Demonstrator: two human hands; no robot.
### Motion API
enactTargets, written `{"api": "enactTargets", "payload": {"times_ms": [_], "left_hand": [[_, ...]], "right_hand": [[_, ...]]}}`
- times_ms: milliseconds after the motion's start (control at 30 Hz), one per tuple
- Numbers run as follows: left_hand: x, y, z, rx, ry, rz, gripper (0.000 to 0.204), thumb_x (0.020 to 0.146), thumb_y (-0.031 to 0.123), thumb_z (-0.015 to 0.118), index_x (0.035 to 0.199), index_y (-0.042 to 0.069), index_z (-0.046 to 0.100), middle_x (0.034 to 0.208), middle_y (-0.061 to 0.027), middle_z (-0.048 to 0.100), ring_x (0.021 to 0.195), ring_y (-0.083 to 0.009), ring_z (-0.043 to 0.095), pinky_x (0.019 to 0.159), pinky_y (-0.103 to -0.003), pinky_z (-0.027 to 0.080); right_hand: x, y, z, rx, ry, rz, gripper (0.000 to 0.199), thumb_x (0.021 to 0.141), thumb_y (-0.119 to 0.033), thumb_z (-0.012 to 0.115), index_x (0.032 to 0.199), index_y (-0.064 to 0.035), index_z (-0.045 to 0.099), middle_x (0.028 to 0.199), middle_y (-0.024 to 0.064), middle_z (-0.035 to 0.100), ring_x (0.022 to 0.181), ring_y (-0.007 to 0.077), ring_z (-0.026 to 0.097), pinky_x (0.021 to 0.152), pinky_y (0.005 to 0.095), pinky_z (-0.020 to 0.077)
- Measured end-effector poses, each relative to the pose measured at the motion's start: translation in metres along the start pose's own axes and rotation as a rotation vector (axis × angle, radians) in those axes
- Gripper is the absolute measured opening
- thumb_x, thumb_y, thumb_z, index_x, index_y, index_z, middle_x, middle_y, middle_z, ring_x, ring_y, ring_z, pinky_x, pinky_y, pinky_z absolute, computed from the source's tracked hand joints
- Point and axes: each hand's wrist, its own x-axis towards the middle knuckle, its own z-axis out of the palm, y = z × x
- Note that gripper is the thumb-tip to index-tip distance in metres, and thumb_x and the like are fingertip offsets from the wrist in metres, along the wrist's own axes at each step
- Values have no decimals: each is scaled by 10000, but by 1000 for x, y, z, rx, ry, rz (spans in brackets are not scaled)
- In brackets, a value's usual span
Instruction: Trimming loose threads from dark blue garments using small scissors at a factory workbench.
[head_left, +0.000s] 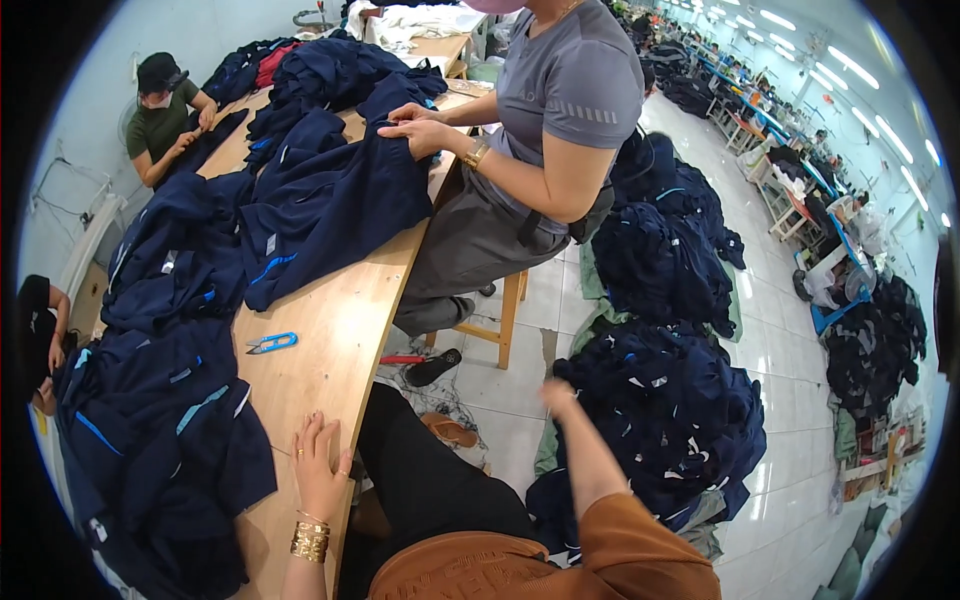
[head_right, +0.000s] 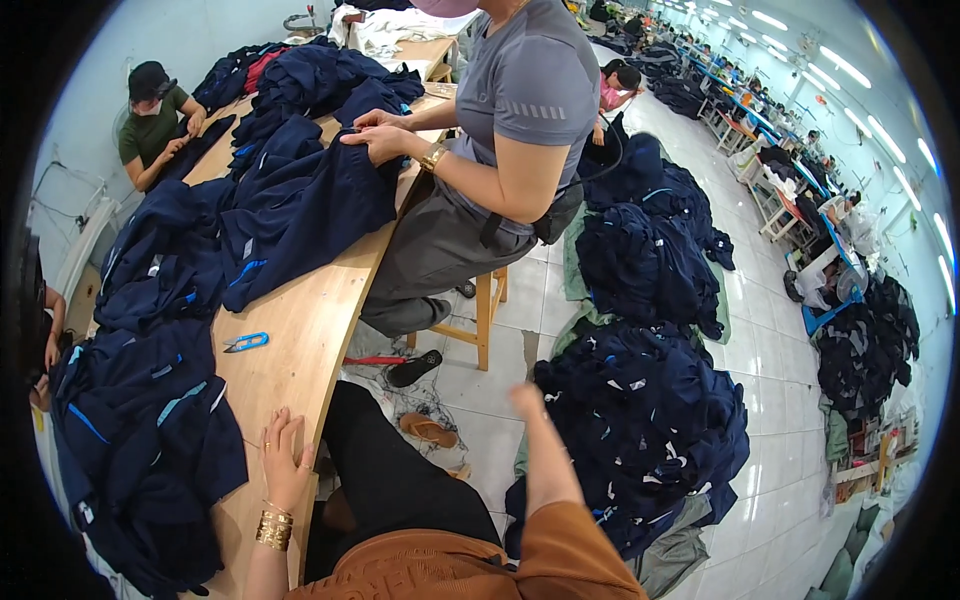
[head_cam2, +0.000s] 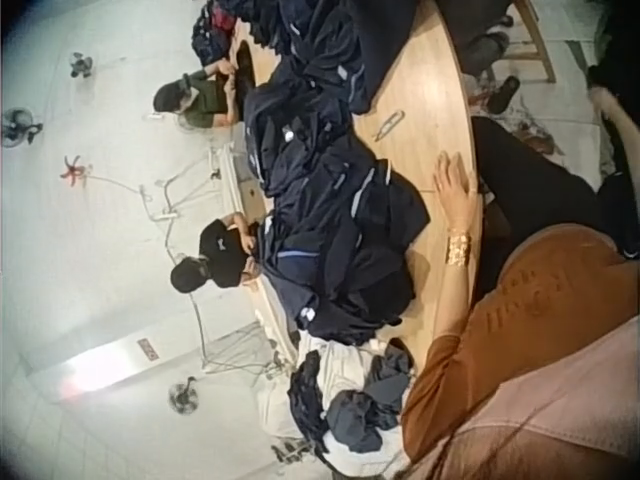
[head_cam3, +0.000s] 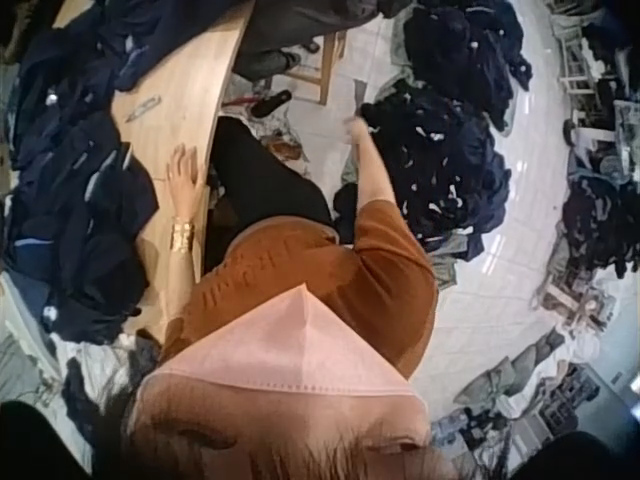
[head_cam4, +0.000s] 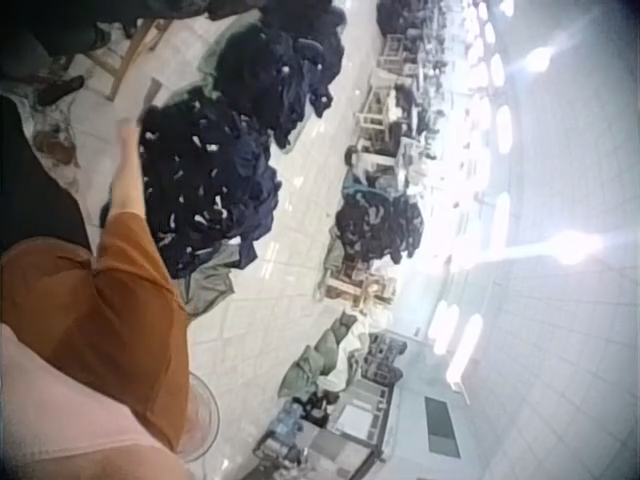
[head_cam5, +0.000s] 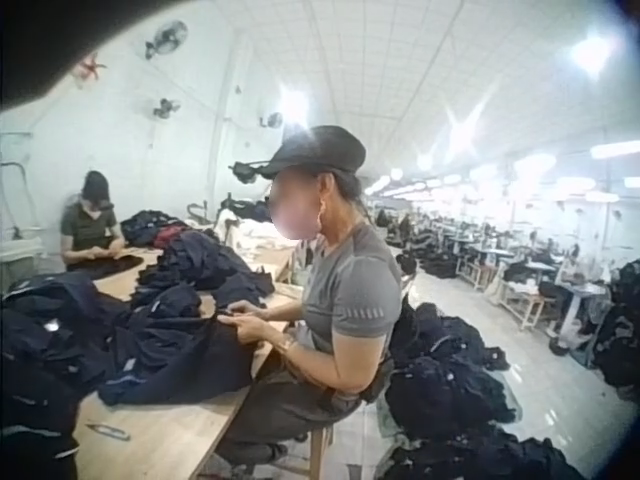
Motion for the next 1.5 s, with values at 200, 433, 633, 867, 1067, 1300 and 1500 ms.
{"api": "enactTargets", "payload": {"times_ms": [200, 433, 633, 867, 1067, 1300, 1500], "left_hand": [[6, 20, 6, -70, 6, 40, 495, 804, 180, 632, 1270, 101, 488, 1414, -117, 389, 1345, -305, 310, 1106, -476, 199], [-49, -25, -25, -260, 60, -82, 518, 809, 109, 608, 1296, 46, 444, 1363, -175, 420, 1322, -370, 320, 1089, -450, 246], [-103, -45, -49, -349, 131, -328, 482, 819, 105, 590, 1281, 56, 461, 1353, -177, 433, 1314, -360, 337, 1077, -441, 272], [-144, -49, -47, -82, 155, -499, 413, 870, 258, 578, 1256, 131, 509, 1365, -90, 437, 1321, -252, 350, 1085, -468, 240], [-144, -46, -39, -177, 242, -406, 320, 878, 253, 579, 1182, 156, 569, 1219, -69, 554, 1194, -237, 484, 1086, -477, 238], [-139, -39, -150, -135, 223, -140, 173, 796, 168, 658, 968, 166, 672, 833, -58, 649, 751, -242, 607, 788, -365, 478], [-97, -99, -311, 542, 905, -285, 228, 790, 152, 670, 985, 36, 648, 991, -82, 658, 908, -287, 626, 875, -374, 475]], "right_hand": [[-112, -89, 160, 515, -530, 254, 441, 797, -431, 597, 1080, -98, 662, 1182, 140, 611, 1121, 295, 555, 913, 397, 465], [-51, -77, -5, 348, 12, 119, 276, 794, -333, 606, 955, -125, 691, 854, 121, 690, 789, 280, 673, 706, 385, 525], [-72, -81, -114, 614, 194, 34, 218, 914, -188, 545, 982, -5, 641, 732, 75, 654, 530, 135, 623, 493, 256, 478], [-77, -350, -215, 430, 493, -686, 208, 871, -122, 595, 1059, -39, 619, 1057, 148, 609, 969, 302, 574, 814, 371, 463], [-26, -499, -211, 320, 635, -980, 414, 845, -135, 599, 1234, -25, 509, 1256, 184, 516, 1178, 334, 466, 999, 423, 355], [-29, -498, -181, 201, 457, -928, 295, 860, -161, 588, 1131, -45, 579, 1108, 124, 581, 1052, 298, 517, 900, 409, 392], [-36, -460, -187, 274, 506, -844, 145, 895, -127, 539, 974, -30, 614, 971, 120, 603, 951, 283, 538, 833, 400, 407]]}}
